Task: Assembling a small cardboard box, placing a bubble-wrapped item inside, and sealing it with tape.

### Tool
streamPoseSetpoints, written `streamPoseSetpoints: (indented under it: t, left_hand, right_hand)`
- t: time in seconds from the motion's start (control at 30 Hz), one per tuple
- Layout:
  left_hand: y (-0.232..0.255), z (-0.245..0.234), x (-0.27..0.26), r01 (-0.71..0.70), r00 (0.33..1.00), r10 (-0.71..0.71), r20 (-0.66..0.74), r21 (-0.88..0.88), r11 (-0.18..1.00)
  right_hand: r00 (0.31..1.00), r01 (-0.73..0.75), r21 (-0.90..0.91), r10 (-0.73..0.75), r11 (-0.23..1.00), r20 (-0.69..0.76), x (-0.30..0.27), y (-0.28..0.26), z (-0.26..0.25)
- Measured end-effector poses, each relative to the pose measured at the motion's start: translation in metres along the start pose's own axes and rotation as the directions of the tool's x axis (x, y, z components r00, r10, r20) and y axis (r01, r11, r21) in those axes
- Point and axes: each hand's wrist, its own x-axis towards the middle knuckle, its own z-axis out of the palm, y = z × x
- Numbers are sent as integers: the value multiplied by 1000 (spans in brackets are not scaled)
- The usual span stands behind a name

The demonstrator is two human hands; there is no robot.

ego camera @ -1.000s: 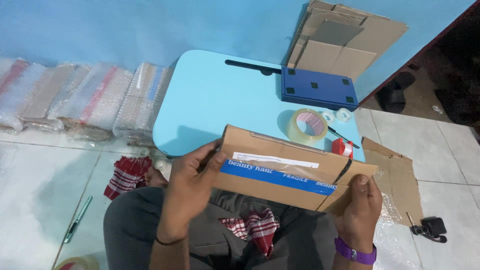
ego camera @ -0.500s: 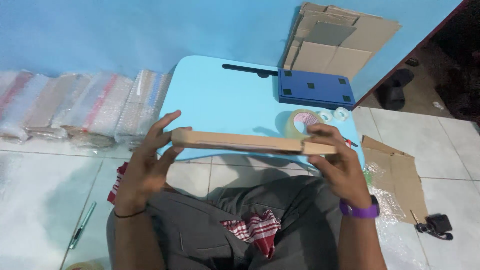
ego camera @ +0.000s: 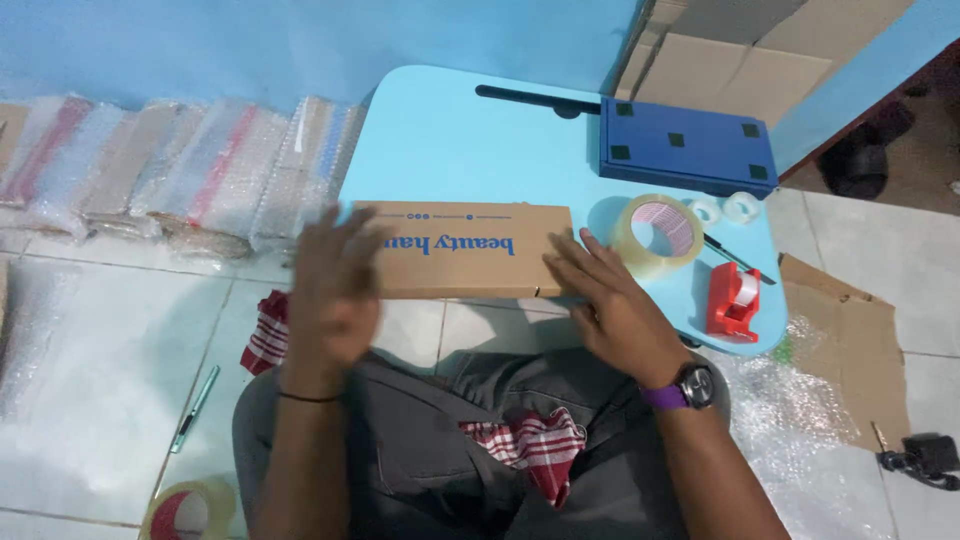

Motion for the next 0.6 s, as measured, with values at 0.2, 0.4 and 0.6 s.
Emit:
streamPoseSetpoints:
  t: [0.2,0.4,0.6]
  left_hand:
    - [70,58,53,56,967,-175,186,514,856]
    - [64,65,55,95,915,-289,282,544,834]
    - [65,61,66,160,799,-407,442,497,853]
  right_hand:
    - [990,130,-172,-137,977,-29,40,-14,26]
    - [993,34,-308,4,951,121,49,-11,39]
    - [977,8,-260,47,966,206,55,-10,34]
